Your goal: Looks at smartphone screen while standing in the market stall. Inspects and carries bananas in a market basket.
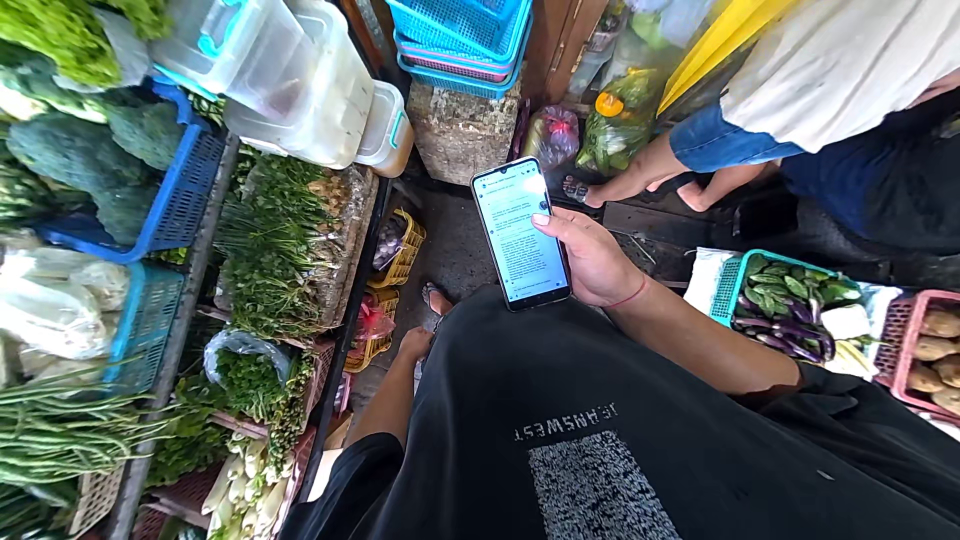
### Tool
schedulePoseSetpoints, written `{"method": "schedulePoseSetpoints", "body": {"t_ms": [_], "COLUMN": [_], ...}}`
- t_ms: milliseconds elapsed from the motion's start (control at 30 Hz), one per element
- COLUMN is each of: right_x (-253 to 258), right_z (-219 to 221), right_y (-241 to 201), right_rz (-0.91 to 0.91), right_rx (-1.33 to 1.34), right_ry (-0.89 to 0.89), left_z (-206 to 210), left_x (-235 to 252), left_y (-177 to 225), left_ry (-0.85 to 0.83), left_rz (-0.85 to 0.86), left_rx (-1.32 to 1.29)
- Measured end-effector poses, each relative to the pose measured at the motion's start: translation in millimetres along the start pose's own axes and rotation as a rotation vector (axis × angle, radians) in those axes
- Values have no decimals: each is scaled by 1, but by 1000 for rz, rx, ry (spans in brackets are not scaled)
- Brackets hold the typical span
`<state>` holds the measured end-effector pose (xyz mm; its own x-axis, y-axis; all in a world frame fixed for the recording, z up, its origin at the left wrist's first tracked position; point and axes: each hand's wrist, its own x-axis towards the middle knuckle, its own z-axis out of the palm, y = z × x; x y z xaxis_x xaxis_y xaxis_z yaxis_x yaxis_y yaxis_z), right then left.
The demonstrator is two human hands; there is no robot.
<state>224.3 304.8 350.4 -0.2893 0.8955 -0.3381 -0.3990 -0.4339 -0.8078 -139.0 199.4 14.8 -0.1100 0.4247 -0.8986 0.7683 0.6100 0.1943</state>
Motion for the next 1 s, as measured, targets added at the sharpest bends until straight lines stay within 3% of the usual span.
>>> {"method": "schedulePoseSetpoints", "body": {"t_ms": [1000], "right_x": [-3], "right_z": [2], "right_y": [-1], "right_rz": [-15], "right_rx": [-11], "right_ry": [1], "left_z": [-1], "left_x": [-2], "left_y": [-1], "left_ry": [-8], "left_rz": [3], "left_rx": [4]}}
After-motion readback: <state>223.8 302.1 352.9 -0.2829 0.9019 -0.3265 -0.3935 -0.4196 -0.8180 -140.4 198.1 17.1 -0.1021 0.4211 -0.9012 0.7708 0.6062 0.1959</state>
